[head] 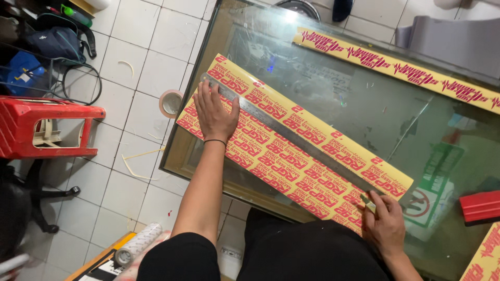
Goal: The person uses a metal ruler and a utility knife to cut a sheet of red and yellow patterned stickers on a glass table. They repeatedly align the ruler and slice along its edge to separate strips from the sheet.
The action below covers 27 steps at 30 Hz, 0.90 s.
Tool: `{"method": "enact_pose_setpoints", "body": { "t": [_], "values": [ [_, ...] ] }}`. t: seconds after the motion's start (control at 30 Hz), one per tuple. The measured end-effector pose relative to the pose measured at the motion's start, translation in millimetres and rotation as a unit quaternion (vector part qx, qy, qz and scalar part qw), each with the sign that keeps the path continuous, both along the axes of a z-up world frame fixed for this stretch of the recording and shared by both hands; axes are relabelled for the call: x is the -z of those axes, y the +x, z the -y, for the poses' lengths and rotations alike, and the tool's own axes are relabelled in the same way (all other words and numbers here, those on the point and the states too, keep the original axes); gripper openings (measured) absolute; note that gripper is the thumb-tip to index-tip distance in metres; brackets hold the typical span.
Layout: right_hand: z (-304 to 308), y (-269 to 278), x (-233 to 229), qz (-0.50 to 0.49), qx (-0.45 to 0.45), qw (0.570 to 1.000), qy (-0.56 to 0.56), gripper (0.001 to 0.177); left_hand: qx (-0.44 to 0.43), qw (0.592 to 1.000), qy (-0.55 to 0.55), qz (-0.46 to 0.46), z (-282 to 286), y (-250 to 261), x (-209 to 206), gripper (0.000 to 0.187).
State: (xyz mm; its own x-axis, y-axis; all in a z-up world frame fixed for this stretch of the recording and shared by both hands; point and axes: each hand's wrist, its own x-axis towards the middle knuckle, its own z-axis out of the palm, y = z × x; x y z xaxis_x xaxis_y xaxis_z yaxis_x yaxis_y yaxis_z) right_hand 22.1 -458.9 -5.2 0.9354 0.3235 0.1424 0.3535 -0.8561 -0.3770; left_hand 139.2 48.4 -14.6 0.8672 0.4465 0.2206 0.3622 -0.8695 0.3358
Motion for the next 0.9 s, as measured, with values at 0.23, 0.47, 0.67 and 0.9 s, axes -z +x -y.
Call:
{"method": "enact_pose_setpoints", "body": {
  "t": [0.23, 0.47, 0.67, 0.9],
  "values": [
    [48, -4, 50, 0.035, 0.105, 0.992, -0.053, 0.040, -0.034, 0.998, -0.016, -0.044, 41, -23, -8, 0.067],
    [36, -1, 45, 0.147, 0.114, 0.976, -0.115, 0.040, -0.025, 0.997, 0.028, -0.071, 33, -15, -9, 0.072],
    [31, -1, 43, 0.125, 0.141, 0.973, -0.131, 0.043, -0.030, 0.996, 0.008, -0.082, 35, -11, -9, 0.076],
    [19, 4, 26, 0.110, 0.154, 0.972, -0.137, 0.051, -0.037, 0.992, 0.022, -0.123, 31, -5, -12, 0.097]
  ]
}}
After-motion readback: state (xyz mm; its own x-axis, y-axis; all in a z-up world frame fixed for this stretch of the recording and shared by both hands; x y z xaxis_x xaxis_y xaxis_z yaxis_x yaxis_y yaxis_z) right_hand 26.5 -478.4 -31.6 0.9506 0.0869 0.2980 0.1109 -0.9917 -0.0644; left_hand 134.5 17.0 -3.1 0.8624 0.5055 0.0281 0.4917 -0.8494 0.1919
